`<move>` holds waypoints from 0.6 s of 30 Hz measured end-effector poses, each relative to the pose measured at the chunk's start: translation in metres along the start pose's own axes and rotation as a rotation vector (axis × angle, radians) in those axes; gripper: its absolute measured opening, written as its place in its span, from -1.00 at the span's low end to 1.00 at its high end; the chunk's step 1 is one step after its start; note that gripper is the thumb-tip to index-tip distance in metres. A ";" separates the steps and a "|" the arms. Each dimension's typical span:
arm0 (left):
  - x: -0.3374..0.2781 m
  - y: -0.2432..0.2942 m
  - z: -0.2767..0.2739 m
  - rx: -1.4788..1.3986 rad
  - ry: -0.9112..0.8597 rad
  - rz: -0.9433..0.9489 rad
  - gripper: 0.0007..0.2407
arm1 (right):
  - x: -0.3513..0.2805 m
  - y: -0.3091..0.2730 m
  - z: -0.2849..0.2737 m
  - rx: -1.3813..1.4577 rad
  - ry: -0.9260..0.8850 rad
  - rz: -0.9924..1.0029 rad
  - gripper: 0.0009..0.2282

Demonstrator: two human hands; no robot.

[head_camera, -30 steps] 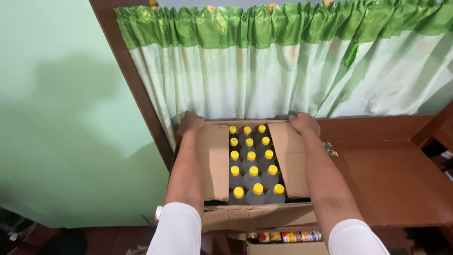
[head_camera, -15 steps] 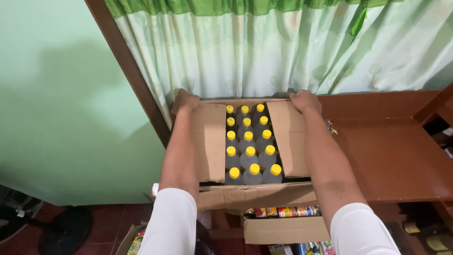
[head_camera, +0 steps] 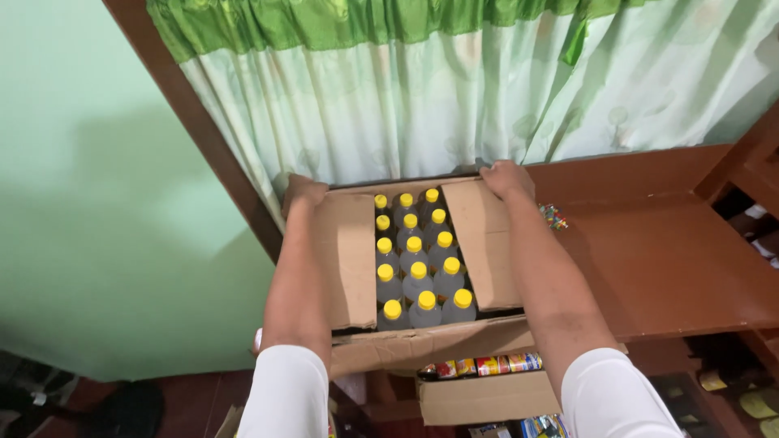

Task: Organizing bottles of sauce and snack packets on pantry shelves and packing them into a cardboard box.

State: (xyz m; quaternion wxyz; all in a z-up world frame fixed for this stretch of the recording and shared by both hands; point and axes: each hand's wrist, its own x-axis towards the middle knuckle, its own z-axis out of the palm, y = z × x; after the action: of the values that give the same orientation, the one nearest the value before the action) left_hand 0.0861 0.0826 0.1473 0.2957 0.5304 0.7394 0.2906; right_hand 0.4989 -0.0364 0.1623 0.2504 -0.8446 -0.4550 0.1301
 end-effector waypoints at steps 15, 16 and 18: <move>-0.019 0.005 -0.007 0.018 0.055 -0.030 -0.46 | 0.015 0.016 0.013 0.023 0.043 -0.052 -0.68; -0.025 0.004 -0.008 0.025 0.047 -0.042 -0.46 | 0.008 0.017 0.011 0.018 0.030 -0.046 -0.68; -0.032 0.011 -0.011 0.007 0.031 -0.080 -0.42 | 0.002 0.013 0.003 0.079 0.035 -0.033 -0.70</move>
State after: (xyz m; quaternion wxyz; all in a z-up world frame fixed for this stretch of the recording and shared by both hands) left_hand 0.0932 0.0537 0.1674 0.2937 0.4970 0.7655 0.2842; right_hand 0.5081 -0.0400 0.1529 0.2935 -0.8287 -0.4587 0.1288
